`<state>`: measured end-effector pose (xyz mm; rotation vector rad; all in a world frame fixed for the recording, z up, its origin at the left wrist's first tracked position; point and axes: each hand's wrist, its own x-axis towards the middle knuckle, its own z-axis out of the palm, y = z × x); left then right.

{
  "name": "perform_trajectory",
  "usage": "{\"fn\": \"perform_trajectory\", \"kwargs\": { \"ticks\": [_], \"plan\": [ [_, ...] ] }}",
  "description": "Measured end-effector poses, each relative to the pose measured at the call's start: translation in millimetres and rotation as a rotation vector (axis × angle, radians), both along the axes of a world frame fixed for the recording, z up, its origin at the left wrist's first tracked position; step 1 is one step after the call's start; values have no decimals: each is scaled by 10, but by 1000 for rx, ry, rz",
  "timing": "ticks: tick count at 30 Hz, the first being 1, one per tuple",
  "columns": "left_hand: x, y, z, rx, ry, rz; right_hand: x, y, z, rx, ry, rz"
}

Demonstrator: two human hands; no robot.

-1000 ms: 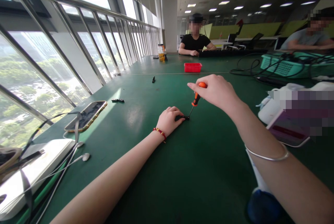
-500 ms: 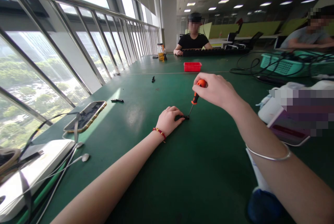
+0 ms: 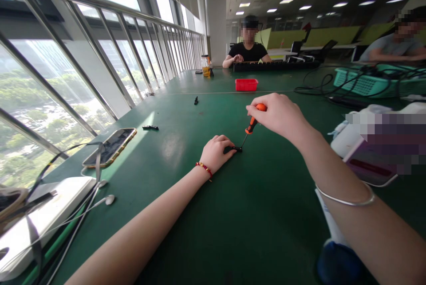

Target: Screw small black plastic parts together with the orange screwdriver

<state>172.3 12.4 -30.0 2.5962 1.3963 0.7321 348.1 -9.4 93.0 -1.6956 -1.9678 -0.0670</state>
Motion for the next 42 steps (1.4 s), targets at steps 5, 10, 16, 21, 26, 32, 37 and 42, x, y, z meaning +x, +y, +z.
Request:
{"fn": "perform_trajectory", "kwargs": {
  "ticks": [5, 10, 16, 21, 26, 32, 37, 42],
  "plan": [
    [1, 6, -3, 4, 0, 1, -14, -12, 1, -13, 15, 26],
    [0, 12, -4, 2, 4, 3, -14, -11, -1, 12, 8, 25],
    [2, 12, 1, 0, 9, 7, -6, -7, 4, -11, 16, 13],
    [1, 12, 4, 2, 9, 5, -9, -5, 0, 31, 25, 23],
    [2, 17, -2, 1, 4, 2, -15, -7, -1, -3, 17, 32],
    [-2, 18, -9, 4, 2, -2, -6, -12, 5, 16, -1, 20],
    [-3, 22, -9, 6, 1, -7, 0, 1, -6, -1, 2, 23],
    [-1, 23, -9, 6, 1, -6, -9, 4, -8, 12, 24, 38]
  ]
}}
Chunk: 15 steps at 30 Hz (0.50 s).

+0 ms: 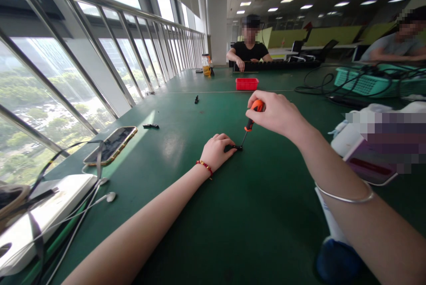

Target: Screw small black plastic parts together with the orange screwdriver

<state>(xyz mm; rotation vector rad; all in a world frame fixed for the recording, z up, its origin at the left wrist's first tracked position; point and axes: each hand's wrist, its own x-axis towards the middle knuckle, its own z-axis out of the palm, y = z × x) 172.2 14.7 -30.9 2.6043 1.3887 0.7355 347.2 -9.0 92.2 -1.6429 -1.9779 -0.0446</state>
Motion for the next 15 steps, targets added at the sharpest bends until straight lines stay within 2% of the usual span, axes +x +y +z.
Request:
{"fn": "perform_trajectory", "kwargs": {
  "ticks": [15],
  "plan": [
    [-2, -8, 3, -3, 0, 0, -3, 5, -6, 25, 9, -14]
  ]
}}
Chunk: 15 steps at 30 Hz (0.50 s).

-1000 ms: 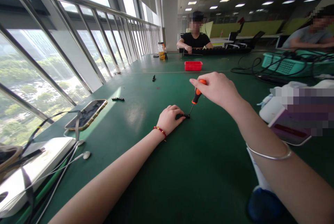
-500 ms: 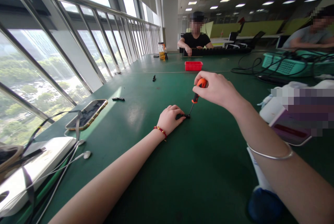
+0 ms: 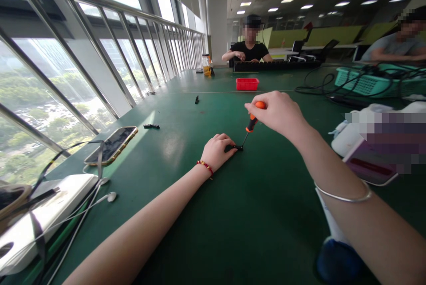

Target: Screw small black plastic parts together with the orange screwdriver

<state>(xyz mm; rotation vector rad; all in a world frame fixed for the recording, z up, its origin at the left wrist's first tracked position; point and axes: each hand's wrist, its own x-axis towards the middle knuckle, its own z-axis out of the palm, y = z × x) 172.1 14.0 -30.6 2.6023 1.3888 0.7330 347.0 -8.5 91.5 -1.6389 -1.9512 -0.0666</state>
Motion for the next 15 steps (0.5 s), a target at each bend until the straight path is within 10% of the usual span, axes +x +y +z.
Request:
{"fn": "perform_trajectory", "kwargs": {
  "ticks": [15],
  "plan": [
    [21, 11, -1, 3, 9, 23, -7, 40, -31, 2, 6, -9]
  ]
}}
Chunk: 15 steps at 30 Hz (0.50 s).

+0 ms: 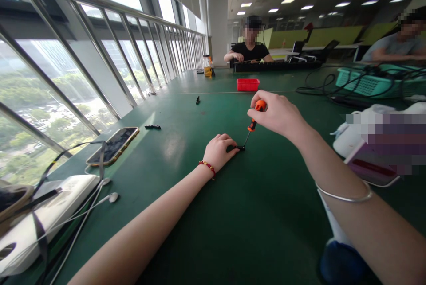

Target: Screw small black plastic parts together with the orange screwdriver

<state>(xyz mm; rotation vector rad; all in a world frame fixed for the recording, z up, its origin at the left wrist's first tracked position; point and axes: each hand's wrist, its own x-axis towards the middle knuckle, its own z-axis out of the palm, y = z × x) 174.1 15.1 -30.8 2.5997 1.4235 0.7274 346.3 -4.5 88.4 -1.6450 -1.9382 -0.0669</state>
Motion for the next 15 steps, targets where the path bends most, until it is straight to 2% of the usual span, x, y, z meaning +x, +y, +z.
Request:
{"fn": "perform_trajectory", "kwargs": {
  "ticks": [15],
  "plan": [
    [6, -29, 17, 2, 12, 1, 12, 3, -4, 9, -5, -27]
  ]
}}
